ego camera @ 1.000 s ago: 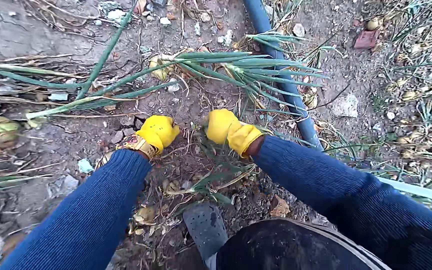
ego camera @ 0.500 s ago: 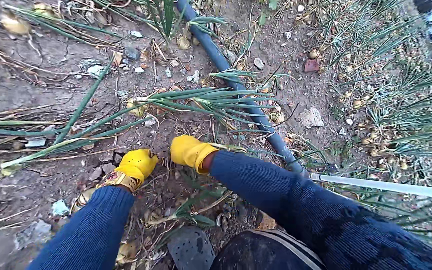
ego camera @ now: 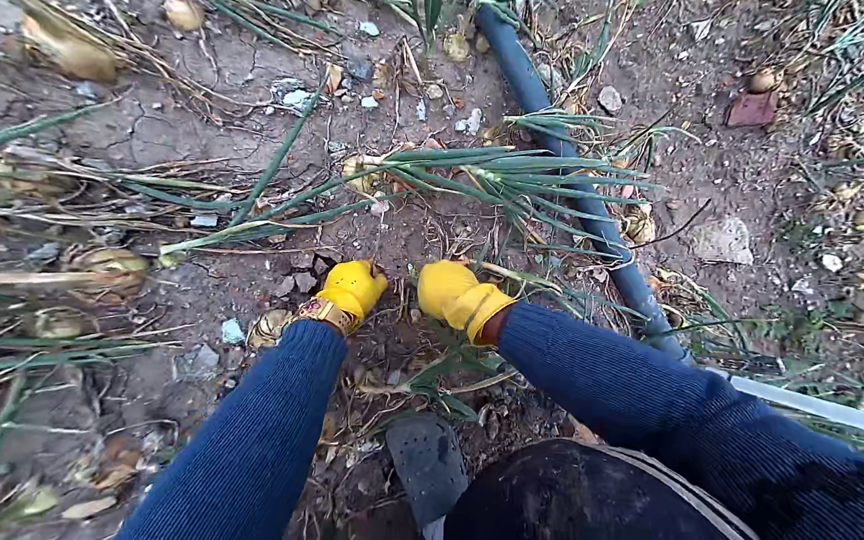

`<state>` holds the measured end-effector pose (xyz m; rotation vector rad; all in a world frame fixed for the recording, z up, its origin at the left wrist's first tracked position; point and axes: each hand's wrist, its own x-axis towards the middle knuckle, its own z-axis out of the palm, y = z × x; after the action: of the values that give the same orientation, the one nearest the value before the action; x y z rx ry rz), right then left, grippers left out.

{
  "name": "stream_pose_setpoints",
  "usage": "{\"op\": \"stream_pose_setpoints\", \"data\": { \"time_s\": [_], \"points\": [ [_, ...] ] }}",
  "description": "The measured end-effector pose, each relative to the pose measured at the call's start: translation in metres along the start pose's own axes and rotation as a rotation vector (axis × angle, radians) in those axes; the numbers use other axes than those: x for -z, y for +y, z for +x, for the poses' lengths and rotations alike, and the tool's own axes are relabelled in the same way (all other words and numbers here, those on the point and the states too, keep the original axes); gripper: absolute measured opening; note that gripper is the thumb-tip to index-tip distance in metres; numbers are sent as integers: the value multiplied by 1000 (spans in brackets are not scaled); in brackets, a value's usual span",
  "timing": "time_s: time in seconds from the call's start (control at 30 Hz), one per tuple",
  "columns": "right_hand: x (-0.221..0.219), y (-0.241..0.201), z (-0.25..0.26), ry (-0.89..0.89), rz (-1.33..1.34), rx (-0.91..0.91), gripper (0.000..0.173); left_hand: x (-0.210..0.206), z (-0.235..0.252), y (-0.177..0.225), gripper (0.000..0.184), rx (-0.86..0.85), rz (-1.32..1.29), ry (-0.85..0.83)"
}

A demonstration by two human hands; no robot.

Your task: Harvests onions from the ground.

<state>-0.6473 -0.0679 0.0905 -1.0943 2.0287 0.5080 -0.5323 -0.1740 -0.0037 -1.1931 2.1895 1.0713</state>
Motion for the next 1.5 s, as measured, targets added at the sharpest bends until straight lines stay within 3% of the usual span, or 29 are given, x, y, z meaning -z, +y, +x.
{"op": "stream_pose_setpoints", "data": {
  "time_s": [0.13,0.33,0.83,0.97,1.2,1.33,1.5],
  "points": [
    [-2,-5,-6,-55,-18,32,16,3,0,-6,36,10,-15,-13],
    [-32,31,-1,119,-9,129,16,3,0,-2,36,39,-77,-17],
    [-84,67,3,394,55,244,23,4,-12,-1,38,24,-49,17],
    [-102,76,10,447,74,281,25,-2,-23,-21,36,105,-138,11],
    [-142,94,18,478,144,323,32,28,-55,-74,44,322,-343,297],
    [-127,80,4,479,90,273,36,28,-78,-77,37,162,-220,402],
    [-106,57,-1,436,134,243,25,-2,-53,-26,58,-222,11,296]
  ]
}}
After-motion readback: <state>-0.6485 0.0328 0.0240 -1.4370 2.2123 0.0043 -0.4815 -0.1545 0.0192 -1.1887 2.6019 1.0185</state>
